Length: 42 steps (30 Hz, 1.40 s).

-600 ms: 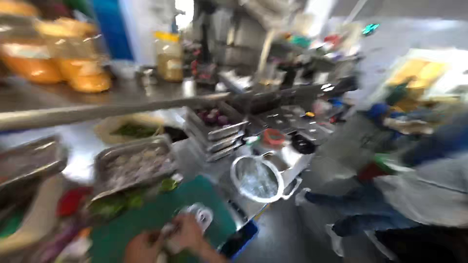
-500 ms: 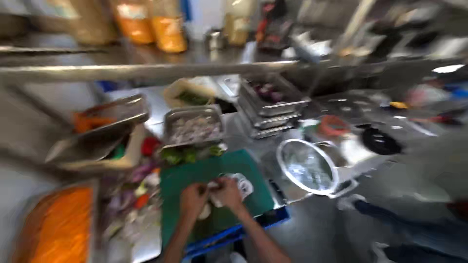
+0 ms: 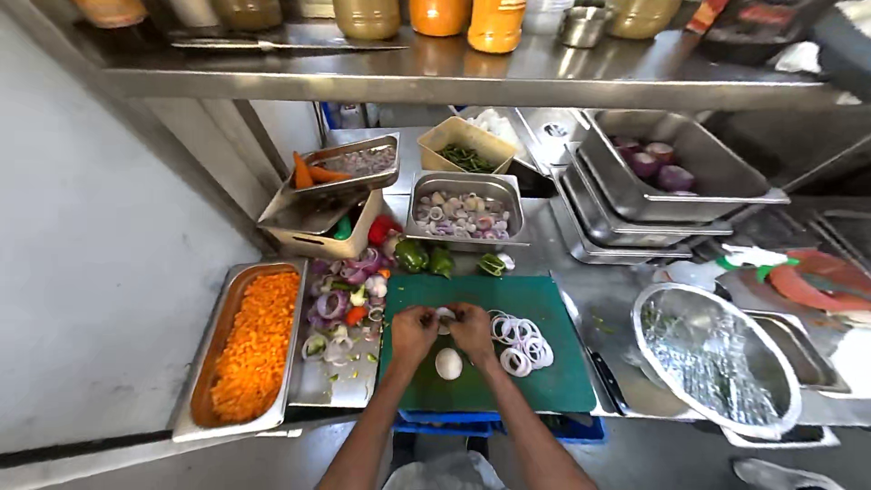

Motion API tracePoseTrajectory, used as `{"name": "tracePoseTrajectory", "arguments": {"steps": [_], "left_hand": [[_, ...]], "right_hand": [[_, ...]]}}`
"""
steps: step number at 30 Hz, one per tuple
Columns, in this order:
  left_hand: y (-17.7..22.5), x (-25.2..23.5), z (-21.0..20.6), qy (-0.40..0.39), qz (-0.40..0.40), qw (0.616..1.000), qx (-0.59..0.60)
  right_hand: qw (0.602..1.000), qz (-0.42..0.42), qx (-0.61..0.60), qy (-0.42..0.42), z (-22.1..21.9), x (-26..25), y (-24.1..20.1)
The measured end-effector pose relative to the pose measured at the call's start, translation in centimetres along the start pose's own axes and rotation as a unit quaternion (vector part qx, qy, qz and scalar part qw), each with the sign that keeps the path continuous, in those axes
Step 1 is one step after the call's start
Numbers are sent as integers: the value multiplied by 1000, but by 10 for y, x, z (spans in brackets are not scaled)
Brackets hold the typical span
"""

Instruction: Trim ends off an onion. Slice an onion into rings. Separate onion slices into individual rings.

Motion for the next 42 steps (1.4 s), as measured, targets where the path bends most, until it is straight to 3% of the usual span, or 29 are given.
{"name": "tracePoseTrajectory", "arguments": {"steps": [14,19,30,34,37,39,42], "left_hand": [[-28,-11,5,-40,63,996,-39],[-39,-13,7,-60,94,994,19],[-24,-6,-1,15,62,998,9],[-27,-7,-1,-7,78,996,51],[-41,-7,2,-26,93,991,95],[-41,-6,5,-53,101,984,137],[-28,-4,17,-119,84,968,206]], "right_hand": [[995,-3,95,-29,-37,-18,-7],[996,26,44,-79,-34,-24,3],[990,78,112,-33,-35,-22,-4],[993,100,59,-23,-34,-24,7],[992,105,39,-63,-23,-26,9],[989,110,23,-99,-17,-24,10],[992,102,2,-76,-5,-18,3]]}}
Point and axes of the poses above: each hand's wrist, its own x-axis away from the middle knuckle, its own z-axis out of the back of the hand, y = z × x, the point moved 4 cm from there along -x, towards the middle knuckle, and after that the axes turned 2 degrees about -y, right-handed, at the moved point
